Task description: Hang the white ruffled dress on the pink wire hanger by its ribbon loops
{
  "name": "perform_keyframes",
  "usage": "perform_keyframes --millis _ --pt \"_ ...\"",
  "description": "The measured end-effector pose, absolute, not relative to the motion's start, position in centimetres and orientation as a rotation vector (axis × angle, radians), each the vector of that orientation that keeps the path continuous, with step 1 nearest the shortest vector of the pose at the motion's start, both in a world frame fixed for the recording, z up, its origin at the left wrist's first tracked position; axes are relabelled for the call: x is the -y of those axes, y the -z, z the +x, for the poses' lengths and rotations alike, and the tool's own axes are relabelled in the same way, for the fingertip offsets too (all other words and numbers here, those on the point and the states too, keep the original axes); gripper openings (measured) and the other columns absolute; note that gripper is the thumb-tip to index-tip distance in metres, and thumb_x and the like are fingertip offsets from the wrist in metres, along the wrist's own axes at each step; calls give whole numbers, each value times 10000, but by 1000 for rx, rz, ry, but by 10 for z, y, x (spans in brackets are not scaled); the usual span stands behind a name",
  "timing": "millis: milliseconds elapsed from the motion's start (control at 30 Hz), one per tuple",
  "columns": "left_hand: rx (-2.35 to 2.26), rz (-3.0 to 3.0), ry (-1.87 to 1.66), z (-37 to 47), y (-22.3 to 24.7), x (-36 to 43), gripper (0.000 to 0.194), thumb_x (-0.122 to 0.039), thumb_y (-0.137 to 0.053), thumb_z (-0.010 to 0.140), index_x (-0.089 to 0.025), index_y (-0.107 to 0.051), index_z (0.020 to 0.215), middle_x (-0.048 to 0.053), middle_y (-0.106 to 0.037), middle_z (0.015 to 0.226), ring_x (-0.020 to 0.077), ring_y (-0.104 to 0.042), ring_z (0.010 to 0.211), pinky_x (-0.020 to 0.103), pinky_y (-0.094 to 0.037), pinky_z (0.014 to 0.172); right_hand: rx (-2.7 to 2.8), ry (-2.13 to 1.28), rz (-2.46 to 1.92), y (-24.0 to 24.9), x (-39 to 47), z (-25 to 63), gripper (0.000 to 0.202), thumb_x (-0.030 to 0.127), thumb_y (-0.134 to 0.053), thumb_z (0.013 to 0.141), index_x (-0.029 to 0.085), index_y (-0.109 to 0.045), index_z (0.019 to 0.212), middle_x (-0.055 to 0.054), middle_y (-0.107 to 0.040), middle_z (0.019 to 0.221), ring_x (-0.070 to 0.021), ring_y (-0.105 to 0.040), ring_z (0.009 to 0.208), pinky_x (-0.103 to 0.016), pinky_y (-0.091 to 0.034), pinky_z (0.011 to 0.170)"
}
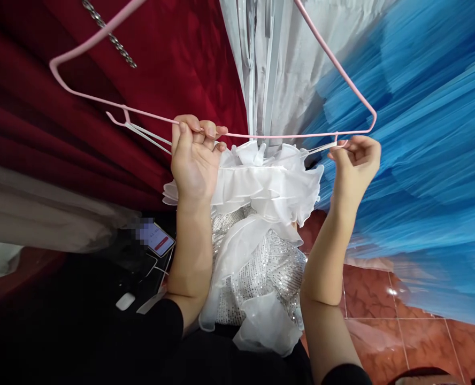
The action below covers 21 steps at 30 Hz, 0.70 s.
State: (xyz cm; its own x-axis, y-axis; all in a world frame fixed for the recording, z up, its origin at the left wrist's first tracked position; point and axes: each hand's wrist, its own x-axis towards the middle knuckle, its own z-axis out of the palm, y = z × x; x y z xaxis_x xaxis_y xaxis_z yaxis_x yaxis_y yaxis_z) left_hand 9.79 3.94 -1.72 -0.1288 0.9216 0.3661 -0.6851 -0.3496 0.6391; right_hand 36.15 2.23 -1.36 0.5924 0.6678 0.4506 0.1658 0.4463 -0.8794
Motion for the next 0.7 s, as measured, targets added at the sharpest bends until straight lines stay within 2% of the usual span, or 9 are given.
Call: perform_keyframes --millis 67,167,233,333,467,600,633,700 --pt "-371 882 -1743 98 17 -39 202 -316 -452 998 -220 -534 840 37 -573 798 190 -658 887 260 -449 659 835 -192 -1009 15 -17 352 458 -33 -671 558 198 -555 936 14 -577 867 -93 -619 746 -296 -528 695" --pt "-356 893 -1731 101 17 -38 209 -302 -432 1005 -218 -539 847 37 -577 802 189 -659 895 258 -454 656 814 30 -872 8 -3 324 297 2 -620 681 205 -600 897 10 -523 882 -82 -559 786 -280 -473 708" --pt "-348 898 -1729 103 17 -37 212 -301 -425 1009 -217 -539 852 36 -579 806 185 -658 902 254 -458 655 966 2 -849 0 4 299 263 48 -584 766 234 -647 941 -13 -564 932 -111 -569 825 -280 -455 657" --pt "-369 900 -1746 105 18 -36 209 -319 -427 1012 -219 -538 866 31 -586 816 177 -658 918 246 -469 664 1471 -248 -961 -5 4 266 274 159 -575 865 298 -666 1082 -35 -619 1132 -153 -595 955 -269 -460 593" --pt "-446 915 -1759 106 22 -28 212 -351 -444 1007 -216 -569 902 34 -641 863 171 -670 938 249 -499 719 1627 -347 -1025 10 -7 244 176 241 -547 916 263 -651 1055 -8 -589 1013 -77 -506 702 -235 -418 521" --pt "-647 965 -1697 101 23 -1 295 -375 -415 1005 -194 -635 1080 89 -691 1117 207 -674 1033 299 -525 832 1500 -245 -989 16 -14 242 150 235 -530 935 243 -666 999 -4 -570 937 -75 -475 682 -247 -382 513" --pt "-738 960 -1743 99 23 7 298 -360 -421 998 -188 -646 1092 92 -695 1124 204 -683 991 294 -528 795 1491 -235 -977 15 -14 243 147 227 -540 931 248 -668 999 -3 -569 938 -75 -466 677 -253 -374 510" --pt "-908 879 -2011 93 22 21 247 -298 -449 969 -187 -666 1003 59 -711 1011 158 -677 836 252 -502 672 1487 -227 -971 13 -15 243 151 200 -554 920 260 -671 994 3 -569 926 -74 -437 652 -267 -367 514"
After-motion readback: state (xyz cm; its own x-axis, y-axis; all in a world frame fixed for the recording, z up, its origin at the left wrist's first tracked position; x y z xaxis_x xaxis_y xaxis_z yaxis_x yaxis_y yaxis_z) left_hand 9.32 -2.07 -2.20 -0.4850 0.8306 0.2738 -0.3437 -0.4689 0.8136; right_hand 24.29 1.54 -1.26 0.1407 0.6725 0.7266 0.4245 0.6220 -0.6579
